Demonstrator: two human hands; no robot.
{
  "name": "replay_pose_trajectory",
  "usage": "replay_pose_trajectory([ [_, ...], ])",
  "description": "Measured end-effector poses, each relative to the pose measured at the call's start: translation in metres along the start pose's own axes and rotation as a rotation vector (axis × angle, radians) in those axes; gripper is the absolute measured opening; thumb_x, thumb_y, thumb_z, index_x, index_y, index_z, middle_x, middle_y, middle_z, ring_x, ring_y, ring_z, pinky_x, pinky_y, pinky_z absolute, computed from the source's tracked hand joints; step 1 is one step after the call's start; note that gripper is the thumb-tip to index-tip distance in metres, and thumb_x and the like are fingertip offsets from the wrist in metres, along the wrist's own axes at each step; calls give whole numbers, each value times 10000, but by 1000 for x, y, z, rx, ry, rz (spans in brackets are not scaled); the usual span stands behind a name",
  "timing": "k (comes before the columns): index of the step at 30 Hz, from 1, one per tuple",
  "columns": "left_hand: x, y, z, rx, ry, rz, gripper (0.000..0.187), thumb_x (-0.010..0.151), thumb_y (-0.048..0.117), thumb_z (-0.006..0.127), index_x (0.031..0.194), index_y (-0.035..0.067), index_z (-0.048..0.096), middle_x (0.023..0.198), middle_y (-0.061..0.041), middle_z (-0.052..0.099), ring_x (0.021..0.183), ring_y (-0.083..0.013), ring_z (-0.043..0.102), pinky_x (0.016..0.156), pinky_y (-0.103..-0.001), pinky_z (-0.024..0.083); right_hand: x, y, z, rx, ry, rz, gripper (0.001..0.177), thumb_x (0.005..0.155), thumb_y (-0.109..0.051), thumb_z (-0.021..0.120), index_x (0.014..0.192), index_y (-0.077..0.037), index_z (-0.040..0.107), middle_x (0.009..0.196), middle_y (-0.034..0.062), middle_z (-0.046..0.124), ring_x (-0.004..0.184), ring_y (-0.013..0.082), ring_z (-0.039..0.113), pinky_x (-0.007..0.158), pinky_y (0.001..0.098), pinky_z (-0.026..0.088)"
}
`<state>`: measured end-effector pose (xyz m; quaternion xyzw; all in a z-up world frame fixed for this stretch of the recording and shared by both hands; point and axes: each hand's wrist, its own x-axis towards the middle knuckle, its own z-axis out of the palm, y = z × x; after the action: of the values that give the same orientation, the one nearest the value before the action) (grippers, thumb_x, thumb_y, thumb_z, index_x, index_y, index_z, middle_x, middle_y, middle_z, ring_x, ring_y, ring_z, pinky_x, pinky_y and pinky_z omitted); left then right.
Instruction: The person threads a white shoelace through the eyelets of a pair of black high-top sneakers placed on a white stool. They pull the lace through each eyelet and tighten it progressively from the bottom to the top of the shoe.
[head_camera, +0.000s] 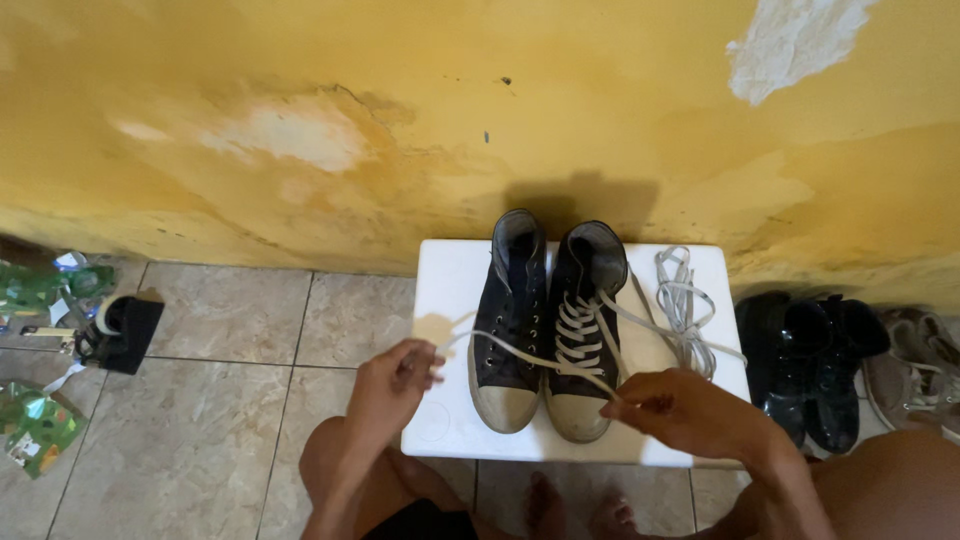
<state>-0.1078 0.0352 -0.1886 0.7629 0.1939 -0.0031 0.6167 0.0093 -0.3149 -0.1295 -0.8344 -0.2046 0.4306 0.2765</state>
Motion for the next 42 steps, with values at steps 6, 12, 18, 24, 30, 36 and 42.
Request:
replay_pose_trajectory([
  [6,35,11,45,-38,221,251,244,987,141,649,1169,-13,703,1009,-150,811,890,-178,798,716,-282,618,16,-18,-3,-3,120,59,357,906,-368,673,1225,-240,768,1058,-7,823,808,195,713,747,367,586],
  [12,45,47,77,-176,35,183,514,975,73,601,1447,127,403,1117,-54,779,867,-117,763,669,-259,605,54,-18,-18,-50,877,-267,215,941,-191,704,1129,-108,765,1048,109,768,886,275,709,785,407,562],
  [18,47,64,117,148,85,138,227,961,137,635,1131,42,752,853,-200,760,638,-270,710,607,-378,538,88,-19,-16,-196,917,-437,227,873,-94,691,1086,-80,767,1150,114,746,1057,335,653,1015,510,439],
  [24,57,66,127,359,114,340,191,973,158,644,1002,15,768,864,-226,719,736,-399,699,664,-447,547,105,-6,-16,-294,808,-328,237,898,-151,662,1110,-97,753,1192,83,743,1171,314,637,1154,677,251],
  [30,70,66,134,398,79,424,189,953,134,629,1023,22,765,913,-227,718,788,-428,693,696,-485,559,117,3,-15,-298,781,-335,258,889,-192,678,1112,-84,748,1201,90,733,1194,318,624,1136,678,257],
  [36,74,68,137,443,60,407,174,942,132,624,981,30,760,904,-221,722,790,-426,700,706,-489,567,120,3,-17,-305,752,-292,262,885,-209,679,1107,-89,751,1201,96,725,1200,319,608,1137,688,243],
  [42,78,72,140,424,55,426,198,968,171,617,927,24,744,878,-231,718,782,-434,687,682,-498,553,121,0,-18,-375,730,-306,234,889,-208,670,1073,-82,744,1202,84,719,1232,322,578,1134,696,254],
])
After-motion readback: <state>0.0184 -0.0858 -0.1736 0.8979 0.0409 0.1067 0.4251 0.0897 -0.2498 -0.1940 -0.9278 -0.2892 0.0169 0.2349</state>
